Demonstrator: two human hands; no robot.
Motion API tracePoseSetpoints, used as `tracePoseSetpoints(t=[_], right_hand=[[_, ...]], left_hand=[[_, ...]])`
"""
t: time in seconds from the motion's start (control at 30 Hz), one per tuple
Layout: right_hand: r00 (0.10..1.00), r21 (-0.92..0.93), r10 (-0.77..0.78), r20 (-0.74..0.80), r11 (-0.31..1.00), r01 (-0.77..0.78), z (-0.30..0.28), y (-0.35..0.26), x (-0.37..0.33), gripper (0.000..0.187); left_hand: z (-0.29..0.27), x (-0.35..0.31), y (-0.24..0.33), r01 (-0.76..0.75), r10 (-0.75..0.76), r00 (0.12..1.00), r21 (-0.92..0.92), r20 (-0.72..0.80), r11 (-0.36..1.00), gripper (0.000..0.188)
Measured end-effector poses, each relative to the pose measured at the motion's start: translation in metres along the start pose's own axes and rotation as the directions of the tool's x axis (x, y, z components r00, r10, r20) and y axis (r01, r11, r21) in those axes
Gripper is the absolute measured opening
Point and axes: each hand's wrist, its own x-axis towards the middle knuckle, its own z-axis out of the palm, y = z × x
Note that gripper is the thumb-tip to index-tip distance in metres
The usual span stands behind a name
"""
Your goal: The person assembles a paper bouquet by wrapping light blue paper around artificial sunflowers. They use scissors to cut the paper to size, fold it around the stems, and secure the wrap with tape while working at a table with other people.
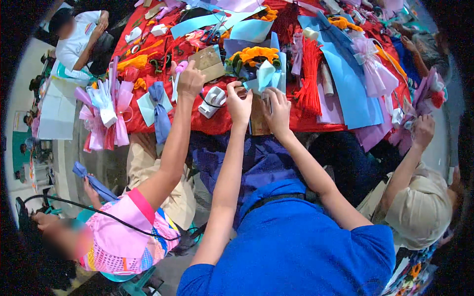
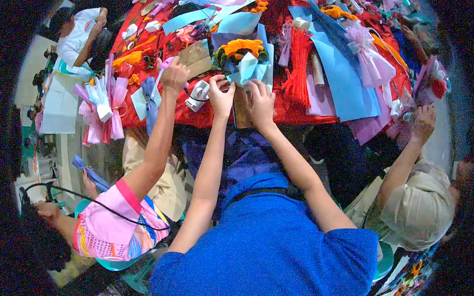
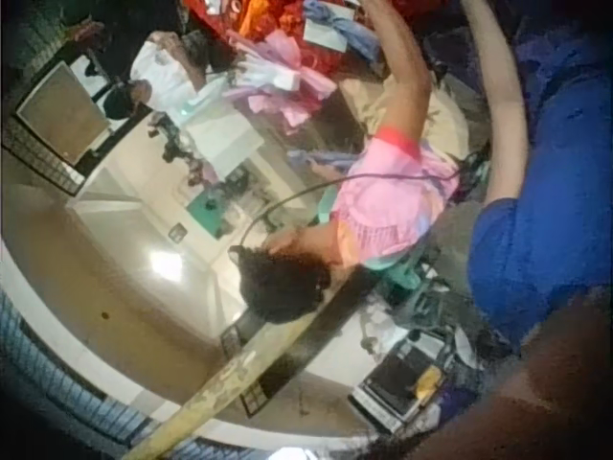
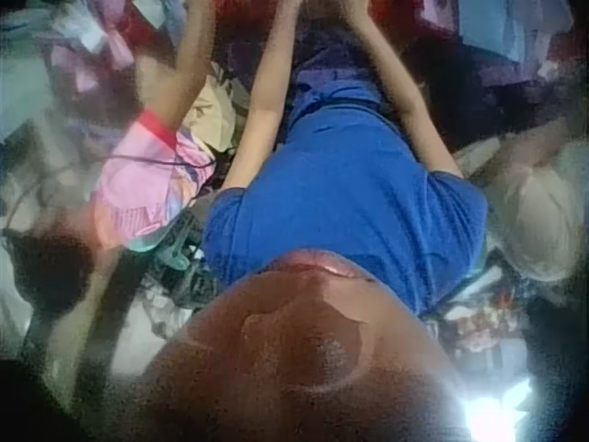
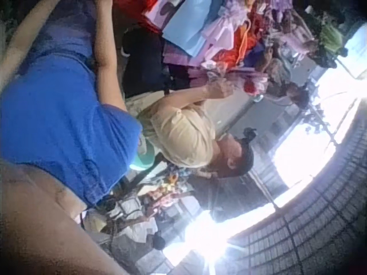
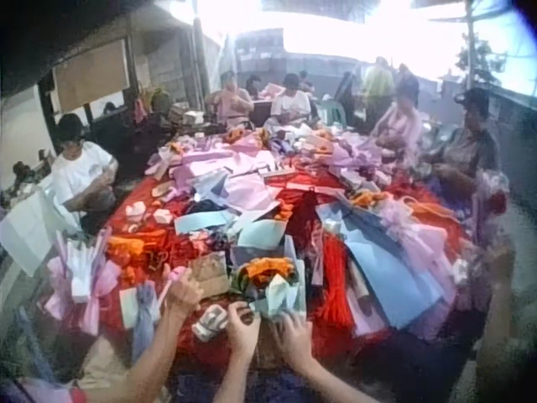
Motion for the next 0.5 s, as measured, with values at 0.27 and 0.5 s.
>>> tracePoseSetpoints(t=[0.27, 0.5], right_hand=[[0.994, -0.023, 0.012, 0.107, 1.000, -0.009, -0.010, -0.005, 0.003, 0.032], [0.998, -0.074, -0.041, 0.049, 0.996, 0.045, -0.010, 0.000, 0.005, 0.028]], left_hand=[[0.002, -0.002, 0.004, 0.006, -0.008, 1.000, -0.103, -0.018, 0.995, 0.037], [0.005, -0.005, 0.005, -0.063, 0.059, 0.996, -0.052, -0.071, 0.997, 0.037]])
